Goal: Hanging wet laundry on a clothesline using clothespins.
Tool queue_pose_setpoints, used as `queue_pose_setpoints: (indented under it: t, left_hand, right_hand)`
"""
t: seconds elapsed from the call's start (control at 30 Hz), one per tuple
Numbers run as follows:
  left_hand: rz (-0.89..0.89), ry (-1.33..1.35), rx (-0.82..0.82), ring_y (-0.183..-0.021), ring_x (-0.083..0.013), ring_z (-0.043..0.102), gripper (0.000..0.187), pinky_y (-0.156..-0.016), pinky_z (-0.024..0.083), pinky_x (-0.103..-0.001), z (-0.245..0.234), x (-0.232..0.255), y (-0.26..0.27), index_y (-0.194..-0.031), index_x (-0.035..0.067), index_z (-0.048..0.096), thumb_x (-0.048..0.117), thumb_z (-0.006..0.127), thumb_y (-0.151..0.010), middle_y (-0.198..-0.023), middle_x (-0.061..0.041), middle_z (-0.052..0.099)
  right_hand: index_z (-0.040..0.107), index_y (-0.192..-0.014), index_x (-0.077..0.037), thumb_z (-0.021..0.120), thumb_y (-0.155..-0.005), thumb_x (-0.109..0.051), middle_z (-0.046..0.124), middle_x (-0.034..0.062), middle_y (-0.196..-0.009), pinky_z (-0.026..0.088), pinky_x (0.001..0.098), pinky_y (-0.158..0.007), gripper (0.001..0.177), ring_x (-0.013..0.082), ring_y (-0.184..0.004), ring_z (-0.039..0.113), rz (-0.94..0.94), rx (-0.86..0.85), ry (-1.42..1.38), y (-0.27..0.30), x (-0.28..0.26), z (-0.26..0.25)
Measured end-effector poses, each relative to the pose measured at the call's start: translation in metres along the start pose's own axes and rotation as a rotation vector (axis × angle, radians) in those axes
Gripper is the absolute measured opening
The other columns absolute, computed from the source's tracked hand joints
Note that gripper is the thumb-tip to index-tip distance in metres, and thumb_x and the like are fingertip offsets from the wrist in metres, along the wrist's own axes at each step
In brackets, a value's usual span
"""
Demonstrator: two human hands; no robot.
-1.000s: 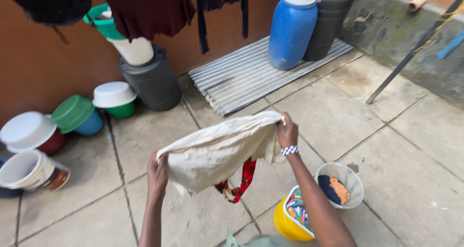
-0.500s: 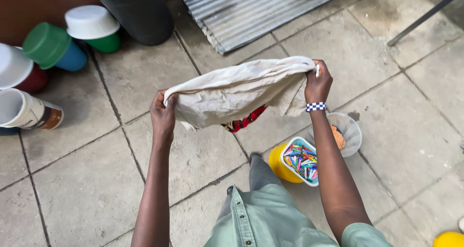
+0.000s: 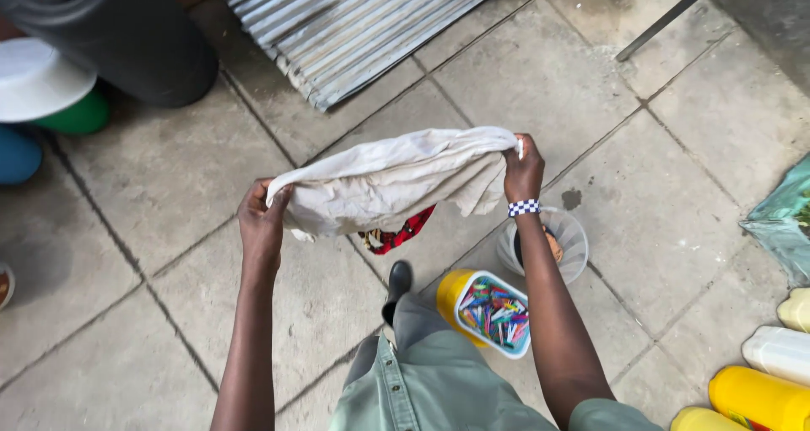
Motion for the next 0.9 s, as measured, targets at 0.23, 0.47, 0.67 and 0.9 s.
queue_pose_setpoints:
  t: [0.23, 0.47, 0.67, 0.9]
  left_hand:
    - [0.017, 0.037, -0.114, -0.084, -0.0058, 0.054, 0.012, -0.077, 0.044, -0.024, 0.080, -0.001, -0.085, -0.103, 0.005, 0.068, 0.017, 0.067, -0.104, -0.092, 0.003, 0.066]
    - [-0.042, 0.042, -0.173, -0.083, -0.0065, 0.058, 0.018, -0.077, 0.046, -0.023, 0.176, -0.014, -0.181, -0.107, 0.005, 0.071, 0.021, 0.068, -0.099, -0.093, 0.002, 0.071]
    - [-0.012, 0.056, -0.281, -0.081, -0.0070, 0.059, 0.018, -0.076, 0.047, -0.024, 0.250, -0.007, -0.257, -0.106, 0.003, 0.071, 0.018, 0.069, -0.098, -0.091, 0.000, 0.071]
    - [0.002, 0.042, -0.473, -0.085, -0.0087, 0.061, 0.021, -0.081, 0.047, -0.024, 0.335, 0.016, -0.360, -0.111, 0.002, 0.073, 0.019, 0.069, -0.099, -0.095, -0.002, 0.074]
  right_hand:
    - [0.064, -0.112, -0.001, 0.064, -0.100, -0.008, 0.074, 0.0159, -0.097, 0.053, 0.0358, -0.078, 0.014, 0.0261, -0.088, 0.071, -0.009, 0.120, 0.074, -0.058, 0.021, -0.037]
    - [0.064, -0.112, -0.003, 0.067, -0.099, -0.016, 0.072, 0.0176, -0.092, 0.052, 0.0370, -0.075, 0.019, 0.0291, -0.082, 0.070, 0.126, 0.240, 0.139, -0.109, 0.061, -0.077]
    - [0.065, -0.115, -0.003, 0.067, -0.100, -0.018, 0.074, 0.0175, -0.095, 0.052, 0.0355, -0.076, 0.022, 0.0244, -0.084, 0.069, 0.130, 0.353, 0.160, -0.168, 0.085, -0.093]
    - [0.065, -0.115, -0.002, 0.069, -0.101, -0.017, 0.073, 0.0167, -0.095, 0.051, 0.0331, -0.078, 0.021, 0.0213, -0.084, 0.064, 0.175, 0.483, 0.139, -0.246, 0.087, -0.102]
Point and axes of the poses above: each hand's wrist, its own y-axis away from the middle knuckle, its own z-axis out of the palm, x = y × z, the point moved 8 cm from there along -y, towards the middle knuckle
